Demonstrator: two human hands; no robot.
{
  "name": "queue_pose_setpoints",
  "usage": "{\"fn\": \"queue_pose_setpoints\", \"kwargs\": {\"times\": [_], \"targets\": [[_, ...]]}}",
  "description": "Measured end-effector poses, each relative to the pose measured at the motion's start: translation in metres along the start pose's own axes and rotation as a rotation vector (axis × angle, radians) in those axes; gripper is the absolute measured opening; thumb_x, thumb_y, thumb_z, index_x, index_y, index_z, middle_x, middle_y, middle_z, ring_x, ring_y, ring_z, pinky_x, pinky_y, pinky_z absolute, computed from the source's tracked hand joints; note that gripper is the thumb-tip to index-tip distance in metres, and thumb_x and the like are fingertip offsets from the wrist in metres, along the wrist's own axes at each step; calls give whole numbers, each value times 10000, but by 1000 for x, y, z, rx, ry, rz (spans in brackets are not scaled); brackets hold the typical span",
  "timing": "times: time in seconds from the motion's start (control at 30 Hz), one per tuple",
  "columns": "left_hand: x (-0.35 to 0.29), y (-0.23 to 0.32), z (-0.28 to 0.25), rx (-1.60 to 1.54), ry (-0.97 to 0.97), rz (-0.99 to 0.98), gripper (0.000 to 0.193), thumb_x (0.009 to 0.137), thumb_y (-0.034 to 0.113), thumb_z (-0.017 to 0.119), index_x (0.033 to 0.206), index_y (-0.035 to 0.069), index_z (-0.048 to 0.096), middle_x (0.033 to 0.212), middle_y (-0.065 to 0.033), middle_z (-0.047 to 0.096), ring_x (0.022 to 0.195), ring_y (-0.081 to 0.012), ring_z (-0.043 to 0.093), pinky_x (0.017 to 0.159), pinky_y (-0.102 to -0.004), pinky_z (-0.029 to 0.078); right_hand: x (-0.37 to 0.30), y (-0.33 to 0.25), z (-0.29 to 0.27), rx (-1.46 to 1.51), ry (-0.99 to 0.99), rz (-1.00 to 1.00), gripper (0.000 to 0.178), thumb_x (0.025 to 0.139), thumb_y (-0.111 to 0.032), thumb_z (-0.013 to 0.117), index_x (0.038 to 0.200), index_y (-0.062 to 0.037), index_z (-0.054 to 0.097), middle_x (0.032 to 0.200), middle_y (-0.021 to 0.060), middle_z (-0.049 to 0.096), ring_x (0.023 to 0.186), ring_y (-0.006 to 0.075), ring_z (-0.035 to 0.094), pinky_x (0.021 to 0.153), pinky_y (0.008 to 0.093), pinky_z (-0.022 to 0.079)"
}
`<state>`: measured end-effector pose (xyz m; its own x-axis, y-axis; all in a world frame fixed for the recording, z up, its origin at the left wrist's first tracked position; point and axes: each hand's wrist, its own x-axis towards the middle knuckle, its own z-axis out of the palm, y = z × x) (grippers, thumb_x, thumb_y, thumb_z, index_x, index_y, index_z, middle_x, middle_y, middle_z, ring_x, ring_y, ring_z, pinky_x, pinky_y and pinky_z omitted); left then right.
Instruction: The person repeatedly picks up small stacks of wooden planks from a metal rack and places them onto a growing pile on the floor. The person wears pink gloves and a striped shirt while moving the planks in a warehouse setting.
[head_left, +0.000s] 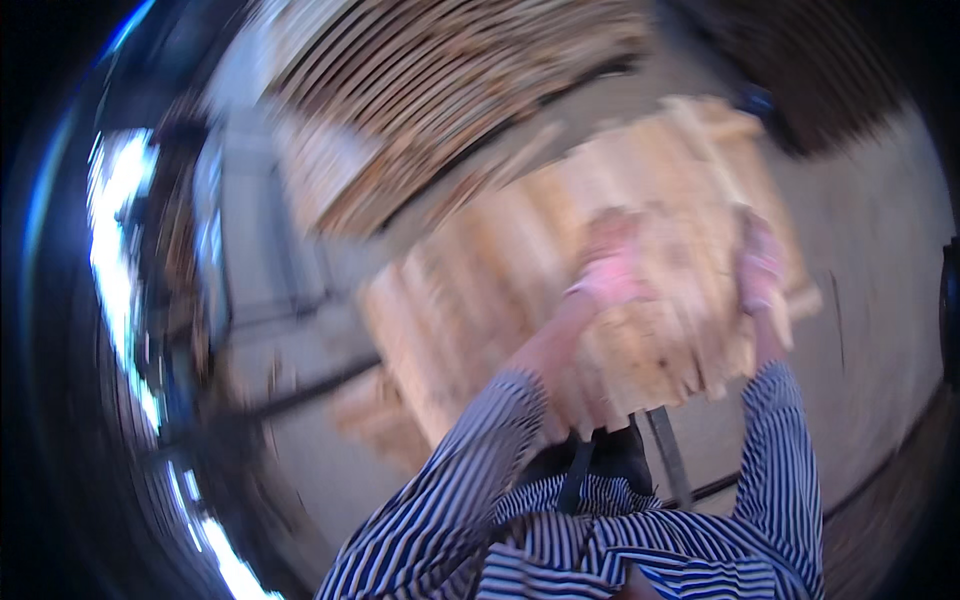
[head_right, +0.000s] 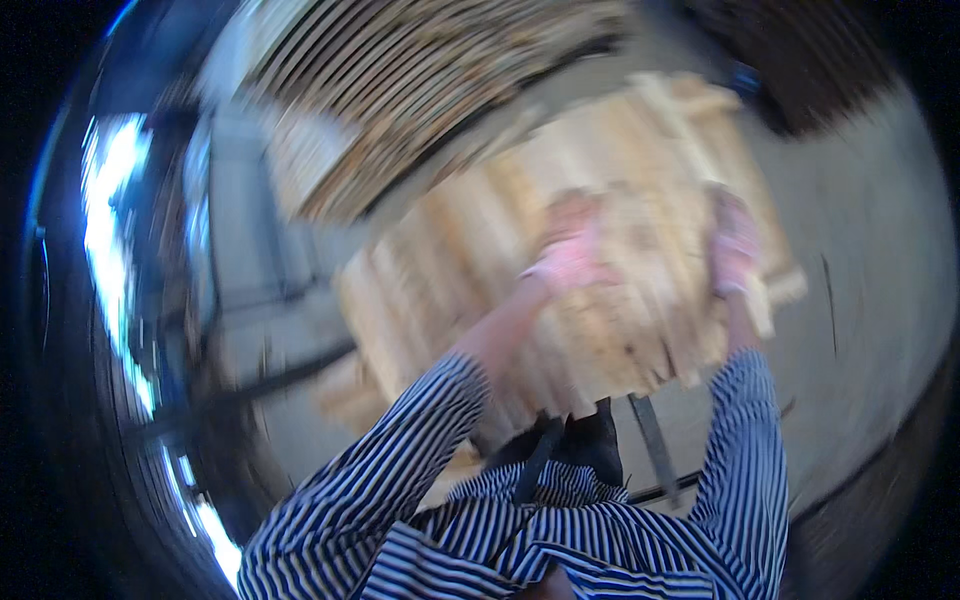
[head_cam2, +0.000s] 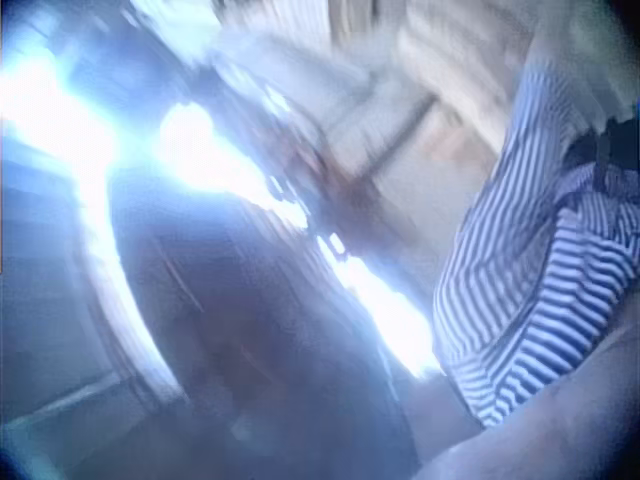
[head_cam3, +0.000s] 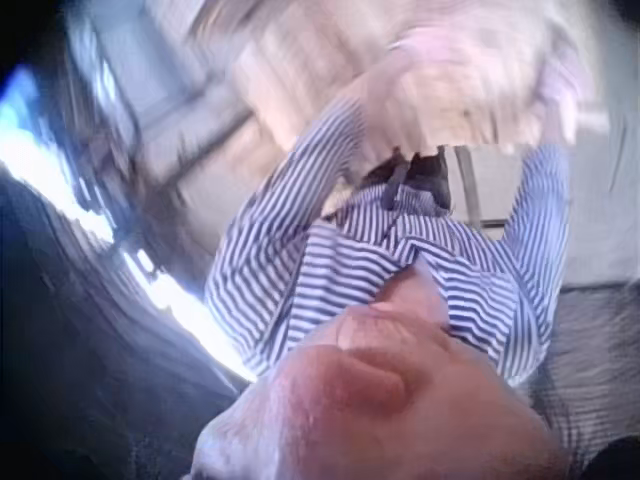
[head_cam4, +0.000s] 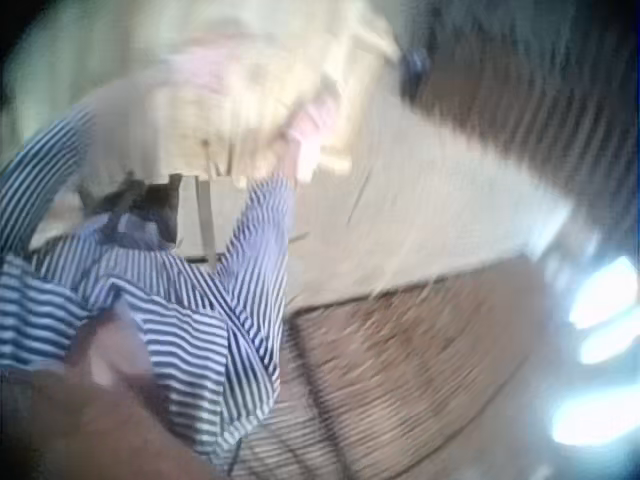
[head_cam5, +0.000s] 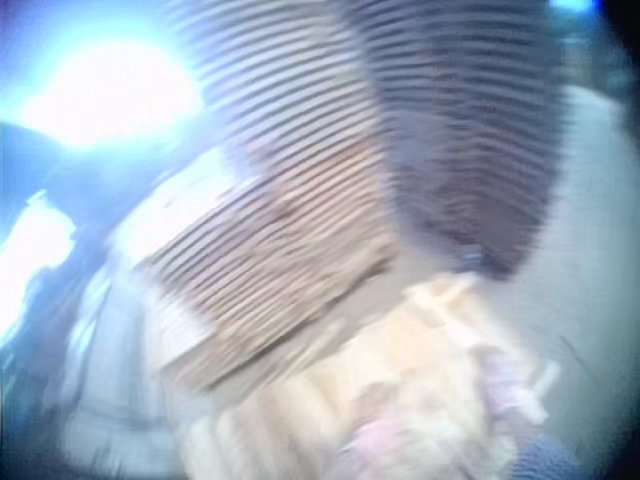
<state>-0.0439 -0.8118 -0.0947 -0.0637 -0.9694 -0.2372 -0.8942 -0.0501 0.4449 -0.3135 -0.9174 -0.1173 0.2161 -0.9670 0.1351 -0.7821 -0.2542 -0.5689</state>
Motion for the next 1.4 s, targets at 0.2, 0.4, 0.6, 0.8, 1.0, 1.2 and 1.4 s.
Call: {"fn": "queue_pose_setpoints", "kwargs": {"times": [0.2, 0.4, 0.6, 0.8, 1.0, 1.2, 1.4], "targets": [[-55, 11, -38, -400, 199, -169, 999, 746, 540, 785, 1510, 26, 395, 1580, -279, 324, 1505, -467, 222, 1244, -537, 194, 26, 37, -7, -17, -156, -2, 468, 1075, -302, 423, 1482, -91, 519, 1495, 134, 536, 1387, 284, 480, 1161, 365, 360], [-327, 38, 33, -841, 686, -447, 697, 867, 386, 733, 1444, 66, 508, 1461, -223, 523, 1371, -397, 472, 1153, -490, 372, -24, -68, 3, -595, -242, -185, 468, 1046, -333, 490, 1448, -107, 569, 1526, 147, 503, 1413, 321, 446, 1171, 420, 349], [-610, 98, 201, -1057, 771, -1287, 630, 886, 424, 696, 1383, 53, 584, 1343, -213, 633, 1263, -343, 597, 1080, -420, 458, -261, -243, 60, 72, -469, -837, 420, 947, -172, 619, 1361, -108, 646, 1512, 168, 496, 1400, 334, 448, 1175, 417, 354], [-811, 191, 388, -1188, 392, -2093, 736, 874, 554, 652, 1386, 29, 580, 1311, -233, 653, 1252, -354, 610, 1063, -411, 463, -557, -307, 97, 227, -1311, -1044, 418, 899, -102, 695, 1308, -176, 656, 1362, 180, 592, 1255, 339, 576, 1060, 386, 488], [-868, 235, 520, -2056, 1185, -2302, 824, 874, 619, 652, 1477, 79, 495, 1455, -197, 560, 1286, -402, 569, 1080, -479, 437, -722, -304, 117, -55, -1937, -910, 354, 941, -145, 658, 1295, -144, 651, 1350, 139, 602, 1244, 326, 583, 1051, 380, 484], [-862, 147, 591, -2551, 2381, -1693, 977, 822, 730, 670, 1571, 185, 360, 1489, -169, 508, 1293, -481, 504, 1063, -565, 419, -839, -327, 174, -250, -2053, -1184, 454, 934, -224, 648, 1375, -150, 572, 1359, 146, 595, 1255, 352, 575, 1052, 411, 477], [-877, 55, 601, -2128, 3161, -1006, 794, 902, 679, 616, 1512, 200, 446, 1468, -70, 507, 1315, -322, 505, 1113, -482, 405, -986, -356, 268, -136, -1888, -1483, 785, 882, -330, 721, 1537, -108, 350, 1505, 205, 455, 1355, 380, 489, 1102, 429, 432]]}}
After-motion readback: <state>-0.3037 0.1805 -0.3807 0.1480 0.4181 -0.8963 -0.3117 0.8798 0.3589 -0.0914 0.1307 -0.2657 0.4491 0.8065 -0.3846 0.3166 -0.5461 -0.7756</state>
